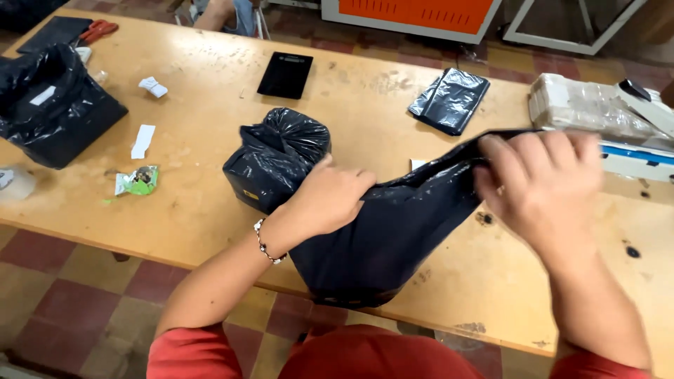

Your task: The person places items into black plastic bags, ties the bags closed, and affixes shipping labels to each package. The process is repeated for multiple items on a wooden workbench.

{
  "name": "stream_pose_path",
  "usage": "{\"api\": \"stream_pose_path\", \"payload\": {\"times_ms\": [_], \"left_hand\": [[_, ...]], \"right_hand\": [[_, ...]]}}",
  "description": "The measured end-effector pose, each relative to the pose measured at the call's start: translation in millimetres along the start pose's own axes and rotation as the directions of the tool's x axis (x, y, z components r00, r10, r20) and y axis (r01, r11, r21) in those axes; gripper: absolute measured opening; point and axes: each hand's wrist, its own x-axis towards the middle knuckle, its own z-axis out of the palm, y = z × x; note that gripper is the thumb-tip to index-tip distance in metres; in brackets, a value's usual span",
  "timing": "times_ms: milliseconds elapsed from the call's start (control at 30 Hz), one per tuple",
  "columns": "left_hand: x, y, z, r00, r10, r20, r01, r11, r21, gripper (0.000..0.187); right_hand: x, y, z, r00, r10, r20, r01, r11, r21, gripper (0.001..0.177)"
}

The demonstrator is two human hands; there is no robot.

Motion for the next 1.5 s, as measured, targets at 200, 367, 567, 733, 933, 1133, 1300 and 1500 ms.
{"api": "stream_pose_path", "payload": {"times_ms": [200, 367, 567, 733, 933, 1133, 1300, 1500], "left_hand": [[-3.9, 11.8, 5.5, 0.994, -0.017, 0.109, 0.046, 0.961, -0.271, 0.037], [-22.5, 21.4, 38.1, 0.942, -0.196, 0.273, 0.202, 0.979, 0.006, 0.118], [-27.2, 46.8, 82.3, 0.91, -0.255, 0.325, 0.141, 0.931, 0.335, 0.045], [-41.1, 10.7, 187.5, 0.94, -0.342, -0.022, 0.329, 0.918, -0.222, 0.056], [-68.6, 10.0, 221.8, 0.969, -0.236, 0.073, 0.228, 0.968, 0.106, 0.066], [-54.8, 15.0, 202.7, 0.835, -0.5, 0.227, 0.489, 0.866, 0.107, 0.061], [-70.5, -10.1, 265.7, 0.875, -0.453, 0.171, 0.469, 0.881, -0.066, 0.062], [-67.4, -17.4, 256.7, 0.758, -0.606, 0.24, 0.633, 0.596, -0.493, 0.053]], "right_hand": [[-2.7, -104.1, 33.2, 0.939, -0.219, 0.264, 0.069, 0.875, 0.479, 0.116], [-30.9, -132.6, 104.2, 0.955, -0.2, 0.22, -0.063, 0.586, 0.808, 0.064], [-42.0, -135.7, 114.0, 0.929, -0.269, 0.254, -0.028, 0.633, 0.773, 0.09], [-82.9, -181.2, 166.7, 0.775, -0.431, 0.462, -0.061, 0.677, 0.734, 0.064], [-150.9, -229.6, 208.8, 0.817, -0.347, 0.461, -0.234, 0.532, 0.814, 0.063], [-134.2, -242.3, 239.1, 0.812, -0.283, 0.511, -0.378, 0.413, 0.829, 0.068], [-169.5, -272.6, 267.6, 0.825, -0.284, 0.489, -0.397, 0.326, 0.858, 0.071], [-180.0, -288.6, 278.1, 0.909, -0.162, 0.384, -0.347, 0.217, 0.913, 0.055]]}}
